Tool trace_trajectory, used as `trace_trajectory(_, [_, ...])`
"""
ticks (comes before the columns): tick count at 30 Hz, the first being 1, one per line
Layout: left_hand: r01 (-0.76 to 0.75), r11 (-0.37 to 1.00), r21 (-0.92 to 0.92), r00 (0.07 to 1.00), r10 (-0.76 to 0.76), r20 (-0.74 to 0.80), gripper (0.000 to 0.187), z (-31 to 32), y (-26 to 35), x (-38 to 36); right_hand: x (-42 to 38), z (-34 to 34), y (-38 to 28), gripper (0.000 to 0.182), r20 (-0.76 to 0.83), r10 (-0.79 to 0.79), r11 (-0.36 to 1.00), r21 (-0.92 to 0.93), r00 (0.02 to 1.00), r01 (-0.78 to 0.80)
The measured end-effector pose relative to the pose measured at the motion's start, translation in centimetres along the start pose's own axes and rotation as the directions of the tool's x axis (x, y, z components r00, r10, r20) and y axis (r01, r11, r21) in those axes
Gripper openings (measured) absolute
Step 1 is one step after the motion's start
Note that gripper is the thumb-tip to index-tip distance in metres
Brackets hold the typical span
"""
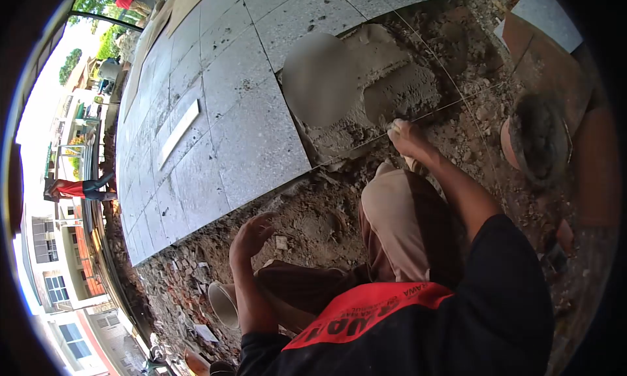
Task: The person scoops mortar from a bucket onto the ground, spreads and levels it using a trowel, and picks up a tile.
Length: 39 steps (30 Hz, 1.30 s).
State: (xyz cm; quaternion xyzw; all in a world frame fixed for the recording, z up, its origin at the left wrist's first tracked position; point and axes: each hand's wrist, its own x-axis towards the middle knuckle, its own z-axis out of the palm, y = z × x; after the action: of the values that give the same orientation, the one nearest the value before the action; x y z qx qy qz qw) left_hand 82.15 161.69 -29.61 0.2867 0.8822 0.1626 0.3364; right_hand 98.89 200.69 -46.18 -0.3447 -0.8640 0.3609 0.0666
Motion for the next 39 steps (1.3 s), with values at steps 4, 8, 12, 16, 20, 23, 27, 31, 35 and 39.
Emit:
trace_trajectory(4, [0.044,0.998,0.039,0.998,-0.046,0.047,0.04,0.1,1.0,0.2,0.1,1.4,-4.0,0.04,0.292,-0.035,0.998,0.051,0.956,0.021])
trace_trajectory(8, [0.045,0.997,0.059,0.998,-0.042,-0.041,0.04,0.5,1.9,-0.8,2.8,6.3,-4.0,0.033,0.277,-0.261,0.965,0.049,0.925,0.257])
trace_trajectory(12, [0.068,0.994,0.089,0.994,-0.06,-0.096,0.041,0.5,3.2,-2.0,5.8,3.2,-7.0,0.034,0.593,-0.3,0.942,0.061,0.747,0.33])
trace_trajectory(16, [0.095,0.99,0.106,0.99,-0.082,-0.118,0.04,0.6,2.9,-3.2,7.2,-1.3,-4.5,0.041,0.564,-0.564,0.711,-0.039,0.603,0.702])
trace_trajectory(20, [0.03,0.994,0.104,0.993,-0.018,-0.114,0.04,0.2,1.6,-3.1,8.0,-4.5,-5.3,0.039,0.65,-0.49,0.49,-0.345,0.581,0.8])
trace_trajectory(23, [0.004,0.997,0.083,0.993,0.006,-0.121,0.04,0.4,-0.1,-3.1,11.7,-2.3,-5.4,0.038,0.6,-0.496,0.368,-0.509,0.627,0.778])
trace_trajectory(27, [0.047,0.996,0.077,0.987,-0.035,-0.154,0.04,0.1,-1.2,-5.0,15.7,1.0,-7.0,0.034,0.484,-0.522,0.4,-0.589,0.703,0.702])
trace_trajectory(31, [0.169,0.986,0.001,0.976,-0.167,-0.141,0.036,-0.9,-0.5,-7.0,18.7,3.4,-9.1,0.039,0.42,-0.401,0.497,-0.647,0.814,0.578])
trace_trajectory(35, [0.146,0.989,0.034,0.971,-0.137,-0.198,0.037,-1.1,-0.6,-8.8,20.8,4.6,-12.0,0.041,0.379,-0.333,0.554,-0.662,0.863,0.505])
trace_trajectory(39, [0.097,0.994,0.058,0.98,-0.085,-0.182,0.038,0.0,-2.5,-9.8,24.6,7.8,-11.3,0.037,0.26,-0.352,0.608,-0.667,0.899,0.431])
